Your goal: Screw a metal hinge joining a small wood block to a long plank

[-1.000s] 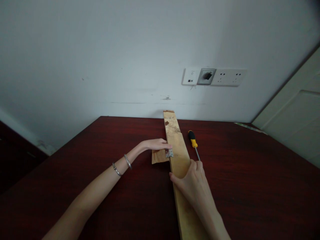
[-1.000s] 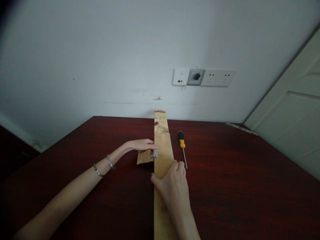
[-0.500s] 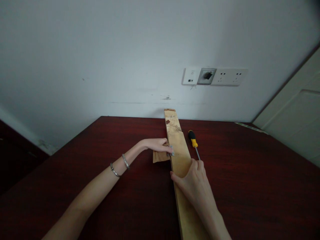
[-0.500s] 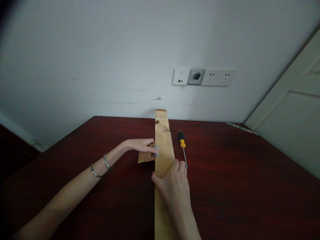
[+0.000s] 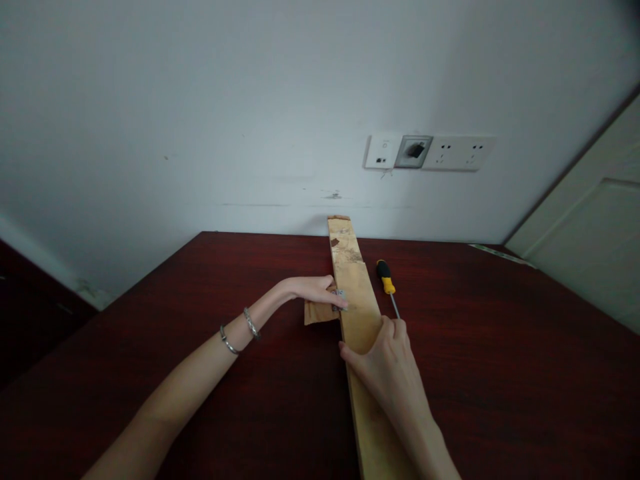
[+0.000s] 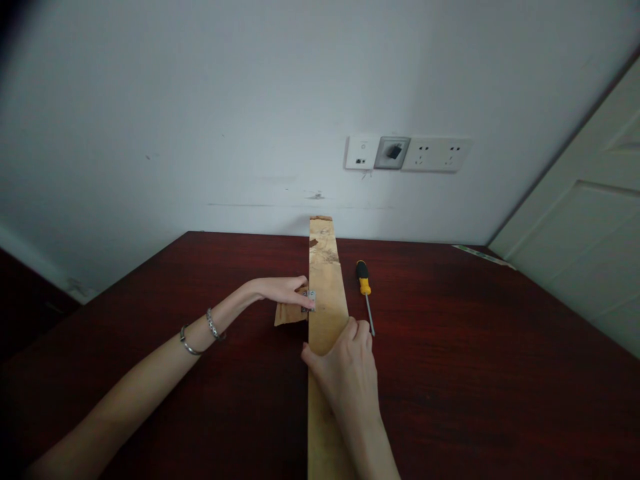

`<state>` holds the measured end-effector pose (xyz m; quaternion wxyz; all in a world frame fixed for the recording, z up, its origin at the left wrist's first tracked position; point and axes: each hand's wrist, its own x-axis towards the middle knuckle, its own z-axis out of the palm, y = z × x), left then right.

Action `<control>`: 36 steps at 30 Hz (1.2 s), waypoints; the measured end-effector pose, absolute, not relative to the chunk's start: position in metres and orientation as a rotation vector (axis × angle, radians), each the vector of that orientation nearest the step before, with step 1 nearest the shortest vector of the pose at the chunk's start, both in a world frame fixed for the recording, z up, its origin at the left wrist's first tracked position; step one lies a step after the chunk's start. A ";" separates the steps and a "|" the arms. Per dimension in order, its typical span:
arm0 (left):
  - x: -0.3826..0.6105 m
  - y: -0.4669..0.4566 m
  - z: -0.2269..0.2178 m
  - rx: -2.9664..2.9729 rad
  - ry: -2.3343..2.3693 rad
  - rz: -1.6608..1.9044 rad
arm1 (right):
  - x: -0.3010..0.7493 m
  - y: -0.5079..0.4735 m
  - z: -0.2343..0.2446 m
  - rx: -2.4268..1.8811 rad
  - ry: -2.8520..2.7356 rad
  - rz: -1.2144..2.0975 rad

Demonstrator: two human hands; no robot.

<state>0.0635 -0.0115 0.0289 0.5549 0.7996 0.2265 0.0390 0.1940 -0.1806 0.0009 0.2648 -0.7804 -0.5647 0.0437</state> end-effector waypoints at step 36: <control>0.043 0.008 0.029 1.754 0.663 -0.084 | 0.195 -0.183 0.000 -2.054 -1.515 0.074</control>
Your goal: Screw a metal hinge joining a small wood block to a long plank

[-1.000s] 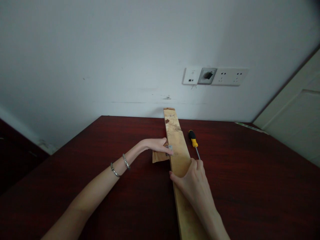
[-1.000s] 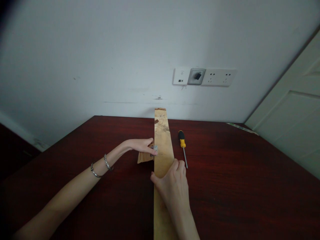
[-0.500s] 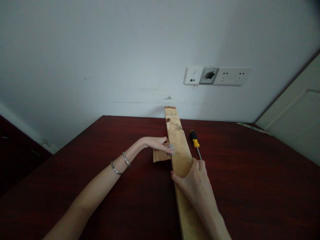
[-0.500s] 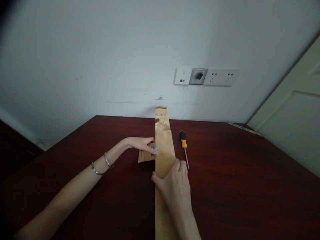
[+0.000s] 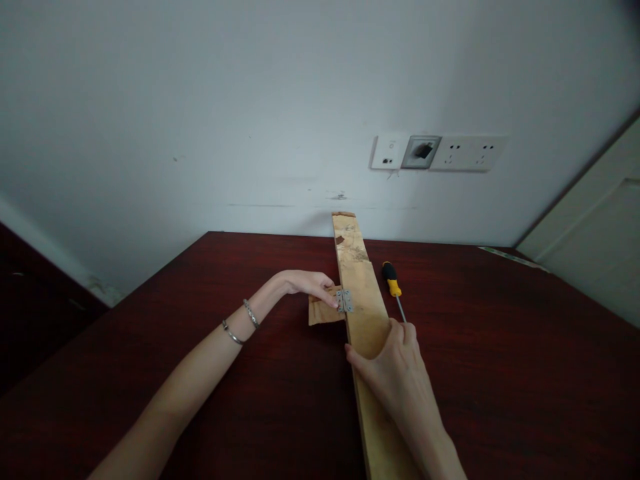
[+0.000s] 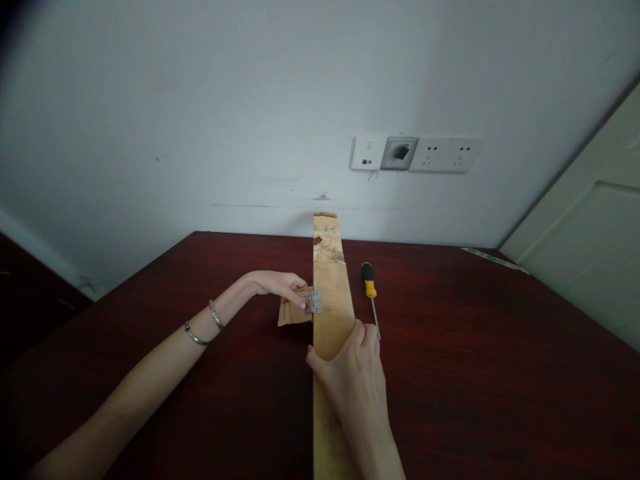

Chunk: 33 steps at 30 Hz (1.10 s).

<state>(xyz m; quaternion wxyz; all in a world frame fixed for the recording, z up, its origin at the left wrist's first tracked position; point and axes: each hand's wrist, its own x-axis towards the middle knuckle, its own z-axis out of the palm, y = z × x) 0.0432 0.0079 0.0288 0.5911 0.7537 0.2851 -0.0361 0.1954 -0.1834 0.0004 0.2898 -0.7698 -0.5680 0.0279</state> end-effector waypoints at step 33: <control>0.045 0.010 0.027 1.856 0.656 -0.009 | 0.196 -0.183 -0.004 -2.036 -1.533 0.032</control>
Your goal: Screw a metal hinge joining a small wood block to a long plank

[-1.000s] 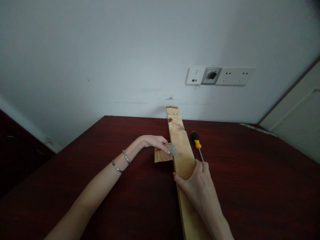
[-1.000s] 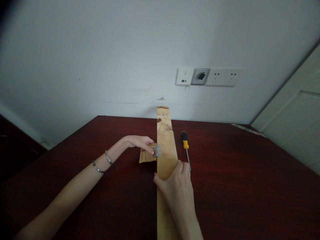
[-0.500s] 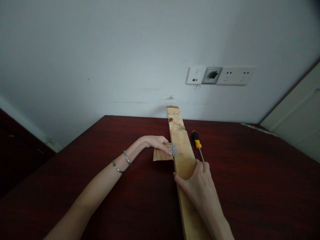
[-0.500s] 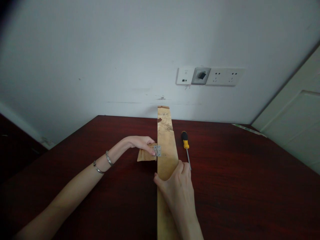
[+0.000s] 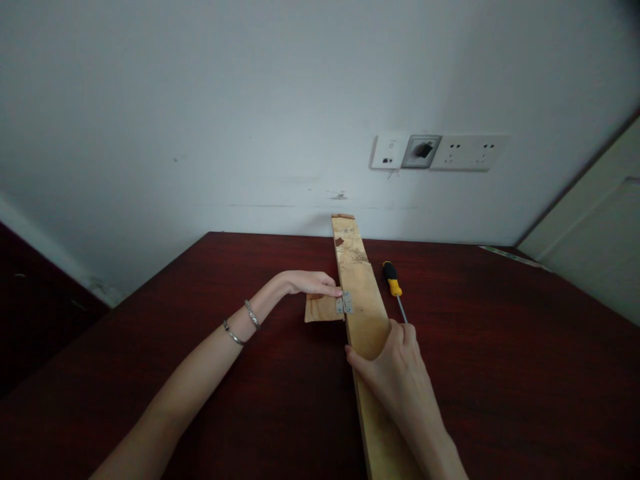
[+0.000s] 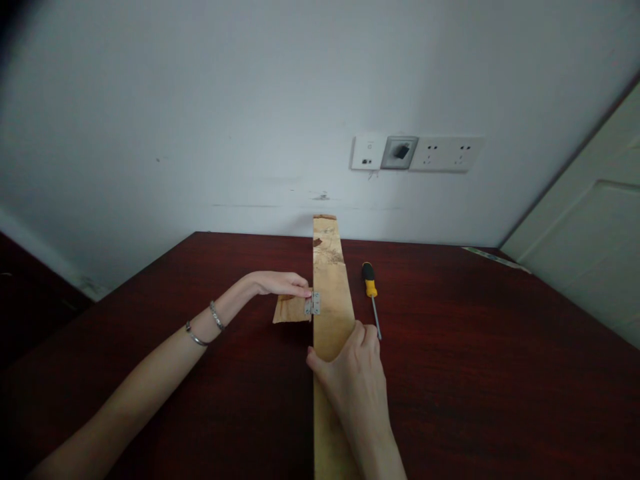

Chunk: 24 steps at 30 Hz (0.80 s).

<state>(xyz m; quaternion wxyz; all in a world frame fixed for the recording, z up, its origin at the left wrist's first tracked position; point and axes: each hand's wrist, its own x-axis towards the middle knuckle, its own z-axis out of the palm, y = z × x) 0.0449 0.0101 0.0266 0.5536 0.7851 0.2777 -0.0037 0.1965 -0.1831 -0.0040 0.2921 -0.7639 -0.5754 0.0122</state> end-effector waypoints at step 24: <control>0.007 0.013 0.028 1.501 0.639 0.046 | 0.195 -0.185 0.003 -2.070 -1.506 0.123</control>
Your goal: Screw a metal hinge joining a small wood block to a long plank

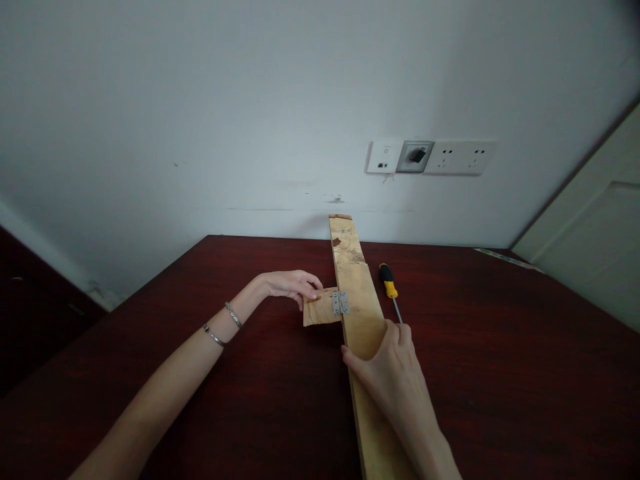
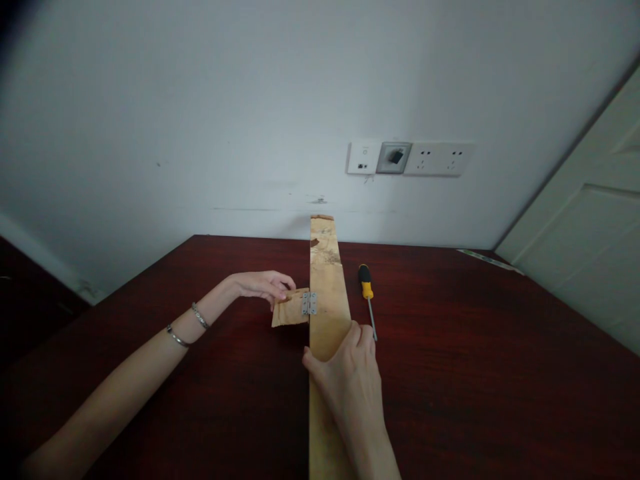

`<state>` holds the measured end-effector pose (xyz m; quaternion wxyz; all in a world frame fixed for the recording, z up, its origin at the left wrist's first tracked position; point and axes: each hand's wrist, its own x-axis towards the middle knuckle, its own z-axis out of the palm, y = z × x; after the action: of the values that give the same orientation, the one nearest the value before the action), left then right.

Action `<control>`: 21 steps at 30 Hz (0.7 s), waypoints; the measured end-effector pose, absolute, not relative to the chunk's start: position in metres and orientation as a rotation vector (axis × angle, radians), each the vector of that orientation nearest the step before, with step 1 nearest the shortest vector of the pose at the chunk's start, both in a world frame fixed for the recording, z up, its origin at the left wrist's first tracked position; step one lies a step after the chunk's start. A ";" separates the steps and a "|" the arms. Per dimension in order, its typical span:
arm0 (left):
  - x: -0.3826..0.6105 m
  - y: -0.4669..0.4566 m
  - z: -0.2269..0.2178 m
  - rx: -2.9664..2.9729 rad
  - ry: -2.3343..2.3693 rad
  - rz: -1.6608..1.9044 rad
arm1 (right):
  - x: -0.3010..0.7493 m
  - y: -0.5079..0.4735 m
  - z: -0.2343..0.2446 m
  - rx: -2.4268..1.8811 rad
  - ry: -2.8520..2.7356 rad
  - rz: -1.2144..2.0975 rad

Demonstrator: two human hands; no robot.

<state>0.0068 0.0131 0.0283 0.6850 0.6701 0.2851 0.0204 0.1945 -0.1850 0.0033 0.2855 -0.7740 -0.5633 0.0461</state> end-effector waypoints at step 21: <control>-0.002 -0.007 0.029 1.397 0.801 0.281 | 0.196 -0.185 0.000 -2.043 -1.560 0.096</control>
<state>-0.0022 -0.0068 0.0290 0.6844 0.6231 0.3573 0.1252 0.1964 -0.1851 0.0004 0.2808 -0.7624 -0.5819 0.0359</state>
